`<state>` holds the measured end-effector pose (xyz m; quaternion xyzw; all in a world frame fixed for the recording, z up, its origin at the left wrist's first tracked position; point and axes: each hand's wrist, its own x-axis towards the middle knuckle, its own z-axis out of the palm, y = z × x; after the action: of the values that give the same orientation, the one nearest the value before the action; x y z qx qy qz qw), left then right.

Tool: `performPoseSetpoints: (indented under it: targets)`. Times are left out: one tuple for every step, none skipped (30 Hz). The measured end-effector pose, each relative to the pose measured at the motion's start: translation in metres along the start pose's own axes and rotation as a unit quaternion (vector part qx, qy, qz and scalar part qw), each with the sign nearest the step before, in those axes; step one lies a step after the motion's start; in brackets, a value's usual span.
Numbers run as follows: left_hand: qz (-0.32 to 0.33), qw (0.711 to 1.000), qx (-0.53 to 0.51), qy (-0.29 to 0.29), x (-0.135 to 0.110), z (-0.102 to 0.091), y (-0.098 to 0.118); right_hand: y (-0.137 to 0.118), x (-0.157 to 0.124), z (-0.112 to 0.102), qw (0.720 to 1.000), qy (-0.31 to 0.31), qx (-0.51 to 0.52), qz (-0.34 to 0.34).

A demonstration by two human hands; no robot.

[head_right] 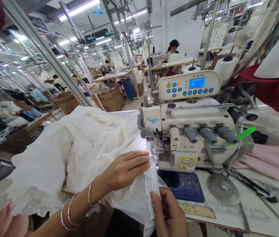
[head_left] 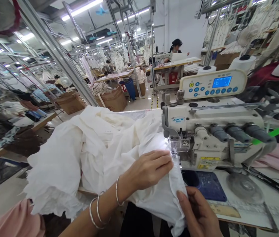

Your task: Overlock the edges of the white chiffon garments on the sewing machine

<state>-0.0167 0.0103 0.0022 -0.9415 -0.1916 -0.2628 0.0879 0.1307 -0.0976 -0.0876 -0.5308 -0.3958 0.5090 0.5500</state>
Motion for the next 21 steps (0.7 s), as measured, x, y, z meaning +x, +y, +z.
performPoseSetpoints:
  targets:
    - [-0.005, 1.000, 0.001, -0.006, 0.001, -0.001, -0.001, 0.000, 0.002, 0.000, 1.000, 0.000, 0.006, -0.003]
    - [-0.010, 1.000, 0.001, -0.011, 0.001, -0.002, 0.000, 0.001, 0.003, 0.000, 1.000, 0.002, 0.009, -0.006]
    - [-0.016, 1.000, 0.001, -0.015, 0.001, -0.003, 0.002, 0.002, 0.004, 0.000, 1.000, 0.005, 0.012, -0.007]
    - [-0.025, 1.000, -0.002, -0.015, 0.001, -0.004, 0.005, 0.003, 0.005, 0.000, 1.000, 0.008, 0.012, -0.007]
    - [-0.041, 0.999, -0.008, -0.010, 0.001, -0.004, 0.010, 0.004, 0.005, 0.000, 1.000, 0.011, 0.011, -0.006]
    - [-0.062, 0.998, -0.017, 0.000, 0.001, -0.004, 0.014, 0.006, 0.004, 0.000, 1.000, 0.014, 0.011, -0.006]
    - [-0.087, 0.996, -0.025, 0.011, 0.001, -0.003, 0.019, 0.007, 0.004, 0.000, 1.000, 0.016, 0.010, -0.006]
    - [-0.112, 0.993, -0.032, 0.022, 0.002, -0.002, 0.023, 0.007, 0.003, 0.000, 1.000, 0.019, 0.009, -0.009]
    - [-0.135, 0.990, -0.036, 0.033, 0.002, 0.001, 0.025, 0.007, 0.002, 0.000, 1.000, 0.021, 0.009, -0.013]
    - [-0.152, 0.987, -0.037, 0.043, 0.003, 0.003, 0.026, 0.007, 0.002, 0.000, 1.000, 0.022, 0.010, -0.018]
    - [-0.162, 0.985, -0.040, 0.051, 0.003, 0.006, 0.025, 0.006, 0.002, 0.000, 0.999, 0.022, 0.011, -0.021]
    - [-0.170, 0.983, -0.046, 0.058, 0.004, 0.009, 0.022, 0.005, 0.003, 0.000, 0.999, 0.019, 0.012, -0.023]
    - [-0.177, 0.981, -0.056, 0.065, 0.005, 0.012, 0.019, 0.003, 0.004, -0.001, 1.000, 0.015, 0.010, -0.025]
    - [-0.183, 0.978, -0.067, 0.070, 0.006, 0.014, 0.016, 0.002, 0.005, -0.001, 1.000, 0.010, 0.006, -0.027]
    - [-0.187, 0.977, -0.076, 0.072, 0.006, 0.015, 0.013, 0.000, 0.006, -0.001, 1.000, 0.006, -0.002, -0.028]
    - [-0.185, 0.977, -0.079, 0.073, 0.007, 0.016, 0.011, -0.001, 0.007, -0.001, 0.999, 0.004, -0.009, -0.030]
    - [-0.176, 0.979, -0.075, 0.074, 0.007, 0.016, 0.010, -0.001, 0.008, -0.001, 0.999, 0.003, -0.017, -0.030]
    - [-0.158, 0.982, -0.063, 0.076, 0.007, 0.015, 0.010, -0.001, 0.008, -0.001, 0.999, 0.001, -0.023, -0.030]
    - [-0.135, 0.987, -0.049, 0.076, 0.006, 0.014, 0.012, -0.001, 0.008, -0.001, 0.999, 0.000, -0.026, -0.028]
    - [-0.110, 0.990, -0.037, 0.075, 0.006, 0.013, 0.016, 0.000, 0.007, -0.001, 0.999, -0.001, -0.028, -0.023]
    - [-0.089, 0.993, -0.027, 0.070, 0.004, 0.011, 0.019, 0.002, 0.006, -0.001, 0.999, -0.005, -0.029, -0.017]
